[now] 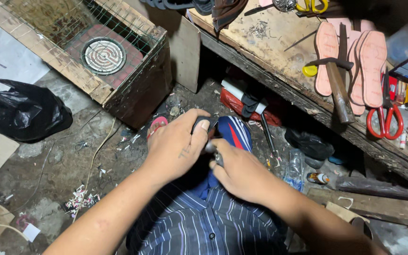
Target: The person sits on the floor of a shoe workshop holding a shoe with a black fabric upper and pink insole across their lap. They use pliers to grip and pull the shoe edge, then hammer the sole and upper with a claw hammer, turning the shoe over to work different sides.
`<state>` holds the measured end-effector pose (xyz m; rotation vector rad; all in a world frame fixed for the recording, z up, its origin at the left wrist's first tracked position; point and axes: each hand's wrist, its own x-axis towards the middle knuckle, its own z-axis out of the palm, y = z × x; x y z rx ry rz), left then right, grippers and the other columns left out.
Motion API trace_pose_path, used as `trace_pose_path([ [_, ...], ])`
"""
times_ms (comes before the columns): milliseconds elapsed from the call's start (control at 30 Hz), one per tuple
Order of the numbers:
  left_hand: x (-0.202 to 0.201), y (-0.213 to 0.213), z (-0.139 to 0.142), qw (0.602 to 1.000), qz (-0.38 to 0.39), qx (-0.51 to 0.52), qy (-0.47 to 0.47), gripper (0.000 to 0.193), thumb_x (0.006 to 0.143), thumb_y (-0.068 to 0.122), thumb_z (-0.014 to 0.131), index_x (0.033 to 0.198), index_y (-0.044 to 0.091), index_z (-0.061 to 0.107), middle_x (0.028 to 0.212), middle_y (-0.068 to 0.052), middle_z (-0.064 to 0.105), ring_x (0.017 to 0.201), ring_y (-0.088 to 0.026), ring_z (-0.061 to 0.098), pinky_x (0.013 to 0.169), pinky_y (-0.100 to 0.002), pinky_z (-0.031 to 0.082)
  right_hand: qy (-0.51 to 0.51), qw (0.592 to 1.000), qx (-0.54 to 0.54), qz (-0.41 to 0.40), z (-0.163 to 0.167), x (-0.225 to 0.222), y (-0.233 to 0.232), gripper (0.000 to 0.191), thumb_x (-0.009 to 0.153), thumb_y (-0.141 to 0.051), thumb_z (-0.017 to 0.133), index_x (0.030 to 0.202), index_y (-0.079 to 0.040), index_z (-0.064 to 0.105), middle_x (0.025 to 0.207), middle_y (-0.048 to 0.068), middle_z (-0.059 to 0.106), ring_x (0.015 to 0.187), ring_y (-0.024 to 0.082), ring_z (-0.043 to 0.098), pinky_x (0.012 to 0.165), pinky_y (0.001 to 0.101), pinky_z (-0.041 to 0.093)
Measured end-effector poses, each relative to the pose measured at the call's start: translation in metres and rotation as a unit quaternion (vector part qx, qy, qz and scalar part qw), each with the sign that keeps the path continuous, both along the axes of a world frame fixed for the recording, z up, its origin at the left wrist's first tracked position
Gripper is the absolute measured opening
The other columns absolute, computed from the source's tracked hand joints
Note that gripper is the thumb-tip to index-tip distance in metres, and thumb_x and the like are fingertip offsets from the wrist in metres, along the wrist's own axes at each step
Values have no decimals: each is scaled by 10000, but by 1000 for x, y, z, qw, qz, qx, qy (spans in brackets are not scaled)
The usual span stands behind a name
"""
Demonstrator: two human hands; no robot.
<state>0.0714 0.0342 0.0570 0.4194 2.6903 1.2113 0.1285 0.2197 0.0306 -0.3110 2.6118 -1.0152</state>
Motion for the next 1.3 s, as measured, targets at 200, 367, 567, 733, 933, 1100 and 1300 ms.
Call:
trace_pose_path([
  [200,-1,9,-8,997,-19,4,79,318,948,306,531,1179,115,639,1012,-160,736,826,-410,702,739,-519,538,172,985,-14,31,34,16,25,669,801,-285,794,1360,-13,545,1010,168,595,941,350,618,816,409,502],
  [367,-3,5,-14,995,-19,18,98,333,906,271,555,1186,111,638,998,-161,739,822,-403,709,737,-515,542,28,996,-10,-84,42,15,45,565,668,-306,926,1173,-107,770,829,63,601,772,226,610,719,348,497],
  [567,-1,6,-15,994,-28,14,101,332,915,288,558,1188,116,638,989,-153,738,804,-391,709,723,-506,548,208,978,-22,-30,31,10,40,390,880,-230,818,1231,-87,726,880,74,586,824,217,607,750,344,485],
  [733,2,15,-18,992,-37,14,121,347,899,283,592,1181,87,634,999,-159,725,796,-390,707,693,-493,551,117,992,37,30,31,-7,41,431,823,-95,707,1241,-18,635,952,155,666,910,356,608,822,430,475],
  [933,8,28,-19,989,-42,14,143,379,889,280,629,1193,54,630,986,-148,708,767,-365,710,671,-469,559,66,981,179,27,52,-21,40,489,807,-105,679,1286,-49,600,1093,179,714,1050,379,623,896,484,479],
  [1100,12,33,-19,989,-54,6,141,379,884,280,642,1178,42,624,996,-147,703,733,-362,703,627,-460,556,40,964,257,57,64,-23,54,354,832,-74,635,1186,-93,629,1010,159,696,997,365,631,859,477,504],
  [1300,-1,24,-19,987,-45,39,152,327,919,283,629,1187,97,648,928,-138,728,748,-360,711,650,-464,555,209,965,157,15,17,-29,32,322,782,-125,693,1073,-23,598,959,177,643,961,393,603,807,477,507],
])
